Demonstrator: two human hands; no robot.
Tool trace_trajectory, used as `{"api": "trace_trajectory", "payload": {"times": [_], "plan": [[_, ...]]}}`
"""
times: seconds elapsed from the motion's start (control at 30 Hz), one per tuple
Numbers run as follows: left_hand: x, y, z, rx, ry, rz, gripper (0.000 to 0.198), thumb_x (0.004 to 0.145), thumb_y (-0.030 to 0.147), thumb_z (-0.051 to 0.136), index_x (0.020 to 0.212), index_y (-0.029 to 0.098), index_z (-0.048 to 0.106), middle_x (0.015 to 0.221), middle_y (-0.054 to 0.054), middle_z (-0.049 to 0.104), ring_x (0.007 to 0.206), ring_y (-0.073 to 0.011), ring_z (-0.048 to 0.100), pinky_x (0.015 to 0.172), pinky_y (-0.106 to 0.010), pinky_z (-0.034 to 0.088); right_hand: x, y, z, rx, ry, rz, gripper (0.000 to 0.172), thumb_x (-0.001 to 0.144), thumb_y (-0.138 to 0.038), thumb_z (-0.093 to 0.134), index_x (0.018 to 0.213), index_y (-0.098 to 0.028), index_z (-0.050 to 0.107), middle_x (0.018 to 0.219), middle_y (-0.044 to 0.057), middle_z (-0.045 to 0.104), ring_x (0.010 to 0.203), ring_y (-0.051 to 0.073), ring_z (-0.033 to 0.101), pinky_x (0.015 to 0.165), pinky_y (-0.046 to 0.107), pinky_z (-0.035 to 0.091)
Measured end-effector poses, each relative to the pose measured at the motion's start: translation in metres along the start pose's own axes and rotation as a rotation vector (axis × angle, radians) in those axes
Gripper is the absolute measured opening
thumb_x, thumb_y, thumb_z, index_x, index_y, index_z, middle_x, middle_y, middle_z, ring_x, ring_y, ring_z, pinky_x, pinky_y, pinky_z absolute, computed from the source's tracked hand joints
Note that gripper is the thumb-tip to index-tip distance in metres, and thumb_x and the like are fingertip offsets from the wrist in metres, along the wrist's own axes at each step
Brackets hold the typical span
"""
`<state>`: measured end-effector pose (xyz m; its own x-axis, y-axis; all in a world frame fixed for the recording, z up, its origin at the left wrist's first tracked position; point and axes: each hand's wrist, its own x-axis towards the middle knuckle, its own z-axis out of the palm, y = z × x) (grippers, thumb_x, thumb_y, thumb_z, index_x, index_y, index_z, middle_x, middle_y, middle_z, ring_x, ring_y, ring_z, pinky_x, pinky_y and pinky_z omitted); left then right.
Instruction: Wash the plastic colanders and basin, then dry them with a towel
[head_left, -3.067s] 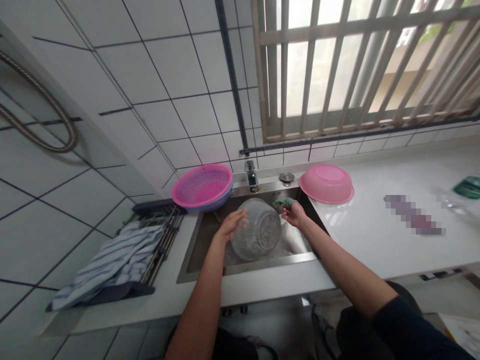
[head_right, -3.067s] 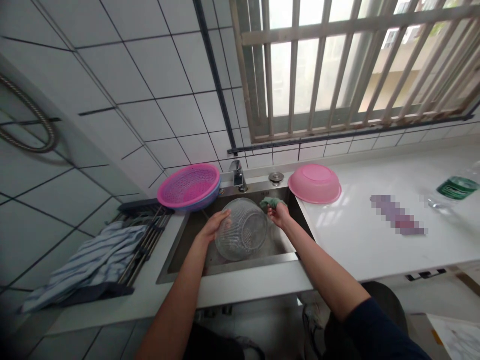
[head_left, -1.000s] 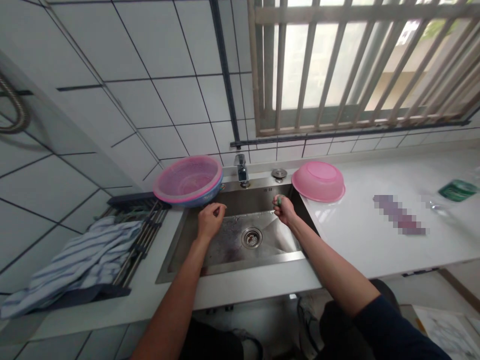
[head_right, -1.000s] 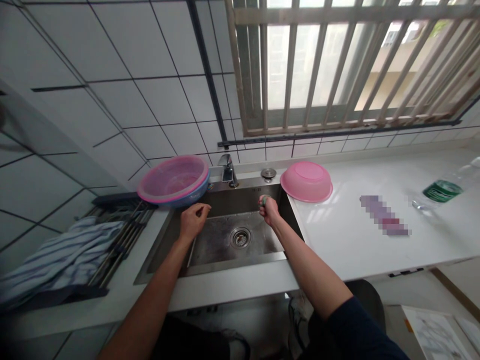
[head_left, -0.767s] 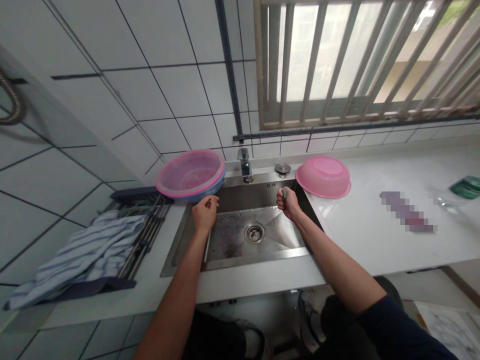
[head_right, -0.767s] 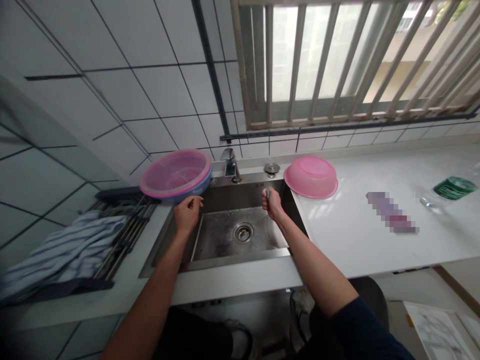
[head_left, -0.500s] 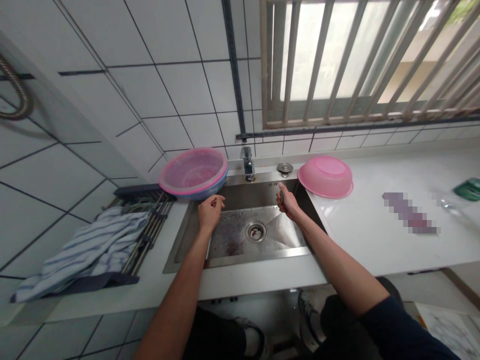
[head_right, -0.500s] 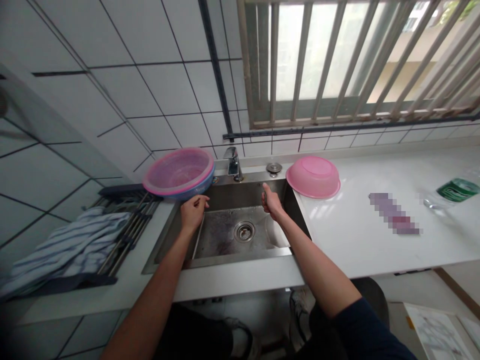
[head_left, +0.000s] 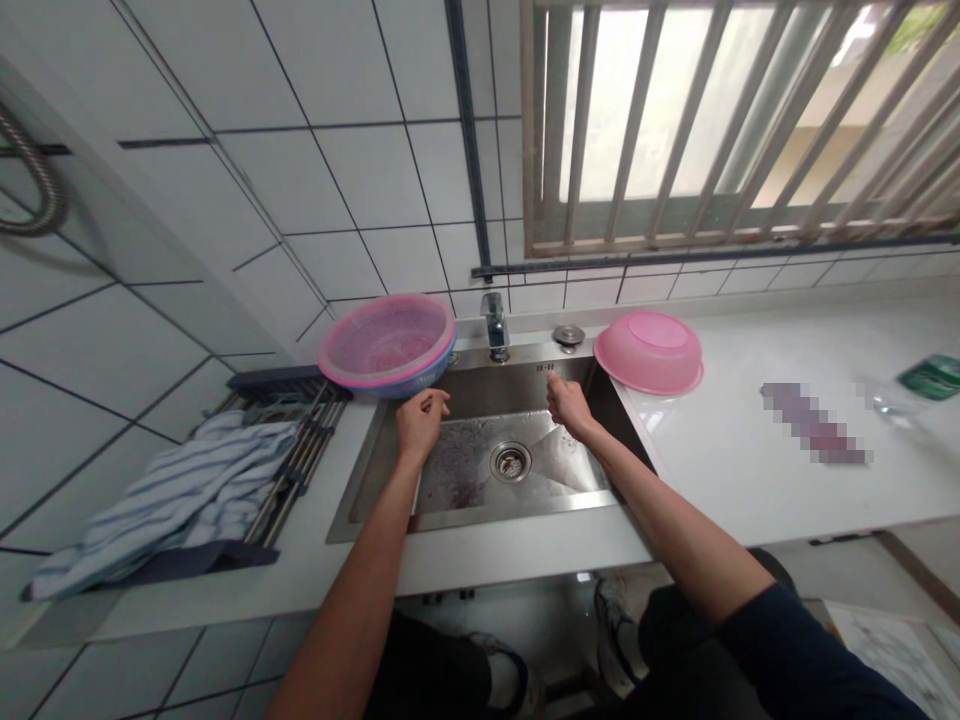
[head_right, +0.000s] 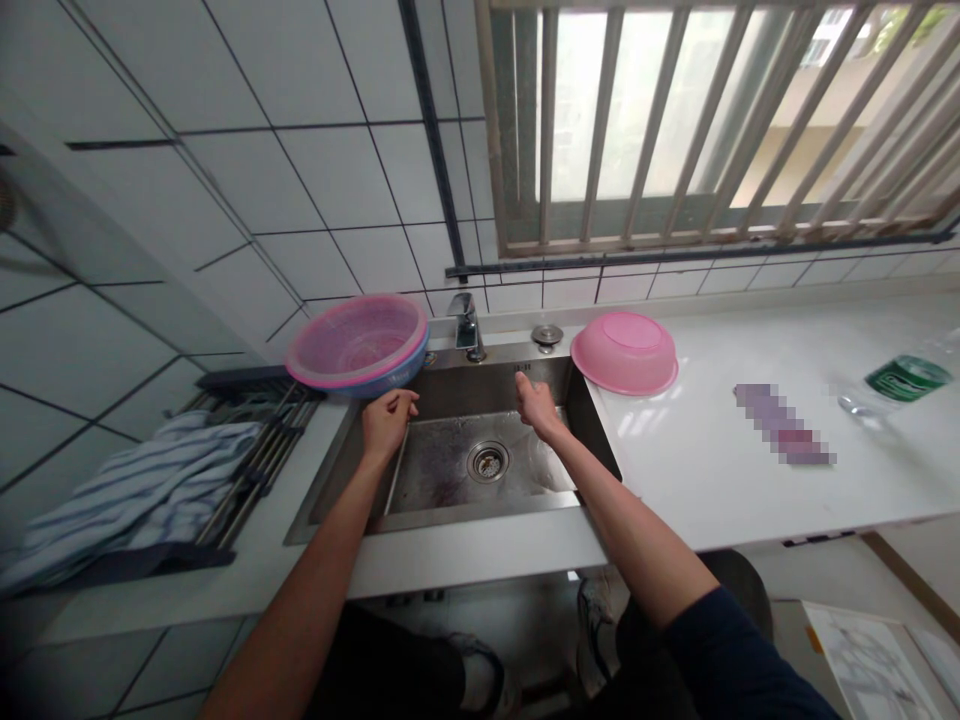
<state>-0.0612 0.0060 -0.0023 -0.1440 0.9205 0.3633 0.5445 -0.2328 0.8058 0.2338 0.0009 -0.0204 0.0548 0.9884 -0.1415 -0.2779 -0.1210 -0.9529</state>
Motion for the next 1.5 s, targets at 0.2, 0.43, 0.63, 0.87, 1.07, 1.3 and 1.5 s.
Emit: {"api": "trace_trajectory", "payload": {"times": [0.2, 0.43, 0.63, 0.87, 1.07, 1.3, 1.5], "plan": [[0.001, -0.001, 0.001, -0.022, -0.005, -0.009, 0.029, 0.091, 0.038, 0.056, 0.086, 0.019, 0.077, 0.066, -0.003, 0.070, 0.065, -0.0187, 0.066, 0.066, -0.028, 0.048, 0.000, 0.001, 0.001, -0.046, 0.006, 0.002, 0.056, 0.093, -0.066, 0.066, 0.067, -0.026, 0.036, 0.051, -0.008, 0.031, 0.041, 0.007, 0.025, 0.036, 0.021, 0.018], [0.002, -0.008, 0.001, -0.015, -0.016, -0.018, 0.030, 0.092, 0.041, 0.055, 0.087, 0.020, 0.077, 0.067, -0.003, 0.071, 0.066, -0.0193, 0.068, 0.069, -0.028, 0.050, -0.001, 0.004, 0.005, -0.117, -0.013, -0.012, 0.056, 0.091, -0.066, 0.064, 0.064, -0.026, 0.035, 0.048, -0.007, 0.032, 0.041, 0.007, 0.026, 0.037, 0.021, 0.018], [0.002, -0.008, -0.001, -0.019, -0.035, -0.037, 0.031, 0.091, 0.042, 0.054, 0.088, 0.020, 0.076, 0.066, -0.002, 0.070, 0.066, -0.0189, 0.068, 0.068, -0.027, 0.049, -0.009, -0.020, 0.012, -0.317, -0.023, -0.122, 0.060, 0.092, -0.072, 0.061, 0.063, -0.025, 0.037, 0.051, -0.005, 0.033, 0.048, 0.010, 0.030, 0.044, 0.023, 0.022], [0.004, -0.007, 0.003, -0.043, -0.077, -0.036, 0.031, 0.090, 0.041, 0.055, 0.087, 0.019, 0.076, 0.065, -0.002, 0.070, 0.064, -0.0187, 0.067, 0.066, -0.027, 0.048, -0.021, -0.050, 0.018, -0.671, 0.067, -0.499, 0.043, 0.104, -0.054, 0.058, 0.076, -0.022, 0.058, 0.070, 0.002, 0.057, 0.076, 0.018, 0.058, 0.069, 0.025, 0.042], [0.005, -0.007, 0.006, -0.016, -0.135, -0.040, 0.030, 0.088, 0.042, 0.056, 0.087, 0.020, 0.077, 0.066, -0.002, 0.071, 0.064, -0.0194, 0.067, 0.065, -0.027, 0.047, -0.024, 0.001, -0.002, -1.151, -0.066, -0.096, 0.023, 0.077, -0.014, 0.085, 0.065, -0.020, 0.067, 0.068, 0.008, 0.068, 0.090, 0.029, 0.074, 0.087, 0.036, 0.054], [0.006, -0.009, 0.010, -0.010, -0.204, -0.017, 0.032, 0.089, 0.044, 0.056, 0.087, 0.021, 0.077, 0.065, -0.002, 0.071, 0.063, -0.0191, 0.067, 0.064, -0.027, 0.045, -0.006, -0.058, -0.046, -1.465, 0.261, -0.248, 0.020, 0.099, -0.015, 0.063, 0.109, -0.016, 0.080, 0.117, 0.026, 0.077, 0.115, 0.037, 0.074, 0.101, 0.048, 0.053], [0.007, -0.008, 0.009, -0.011, -0.213, -0.024, 0.032, 0.089, 0.045, 0.056, 0.088, 0.021, 0.078, 0.065, -0.001, 0.071, 0.063, -0.0192, 0.066, 0.063, -0.027, 0.045, -0.008, -0.072, -0.086, -1.707, 0.331, -0.027, 0.032, 0.101, -0.009, 0.051, 0.115, -0.004, 0.079, 0.114, 0.032, 0.076, 0.114, 0.039, 0.076, 0.094, 0.045, 0.056]]}}
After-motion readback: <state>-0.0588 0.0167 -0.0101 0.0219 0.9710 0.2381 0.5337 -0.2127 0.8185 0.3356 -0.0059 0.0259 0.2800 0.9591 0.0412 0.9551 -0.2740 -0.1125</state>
